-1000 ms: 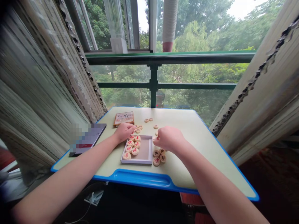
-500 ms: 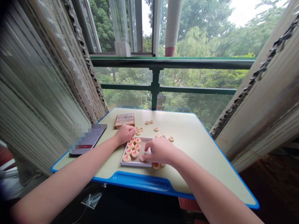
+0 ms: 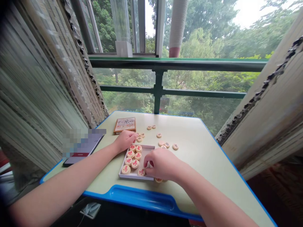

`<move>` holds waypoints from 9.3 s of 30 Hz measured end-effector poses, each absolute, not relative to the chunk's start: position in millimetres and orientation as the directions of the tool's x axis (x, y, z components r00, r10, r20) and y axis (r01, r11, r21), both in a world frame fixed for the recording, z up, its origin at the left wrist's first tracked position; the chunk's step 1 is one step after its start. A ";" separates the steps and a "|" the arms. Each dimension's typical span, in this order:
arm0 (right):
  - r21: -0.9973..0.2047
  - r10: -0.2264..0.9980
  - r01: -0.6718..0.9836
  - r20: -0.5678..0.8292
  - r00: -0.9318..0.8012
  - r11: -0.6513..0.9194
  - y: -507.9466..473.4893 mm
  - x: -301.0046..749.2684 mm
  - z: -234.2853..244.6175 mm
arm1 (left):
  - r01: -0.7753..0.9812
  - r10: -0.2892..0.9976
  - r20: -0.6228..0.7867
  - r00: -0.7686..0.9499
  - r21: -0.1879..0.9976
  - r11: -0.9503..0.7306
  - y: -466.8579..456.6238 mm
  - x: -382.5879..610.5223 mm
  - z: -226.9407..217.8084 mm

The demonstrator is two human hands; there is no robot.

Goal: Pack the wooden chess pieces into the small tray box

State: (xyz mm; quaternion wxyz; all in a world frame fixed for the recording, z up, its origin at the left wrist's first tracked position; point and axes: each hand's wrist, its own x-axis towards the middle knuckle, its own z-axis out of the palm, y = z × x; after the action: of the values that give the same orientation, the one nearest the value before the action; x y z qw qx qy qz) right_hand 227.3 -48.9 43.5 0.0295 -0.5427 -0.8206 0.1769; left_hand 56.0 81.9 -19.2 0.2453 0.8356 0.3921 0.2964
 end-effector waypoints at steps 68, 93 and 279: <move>-0.095 0.922 0.975 -0.318 -0.219 0.199 -60.9 243.5 63.6 | 0.547 0.748 0.310 0.587 0.529 -0.649 82.0 54.0 -17.7; -0.383 0.900 0.846 -0.077 -0.428 0.370 -42.2 229.5 36.6 | 0.565 0.725 0.324 0.608 0.465 -0.682 82.9 49.9 -13.9; -0.255 0.941 0.941 -0.199 -0.275 0.221 -40.9 296.9 30.8 | 0.568 0.703 0.475 0.530 0.417 -0.710 85.9 47.9 -13.4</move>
State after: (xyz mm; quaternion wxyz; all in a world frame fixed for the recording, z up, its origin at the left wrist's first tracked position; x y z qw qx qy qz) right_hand 296.9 -40.9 30.8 -0.0011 -0.6021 -0.7814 0.1639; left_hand 47.9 85.9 -13.4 0.1059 0.8683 0.3658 0.3179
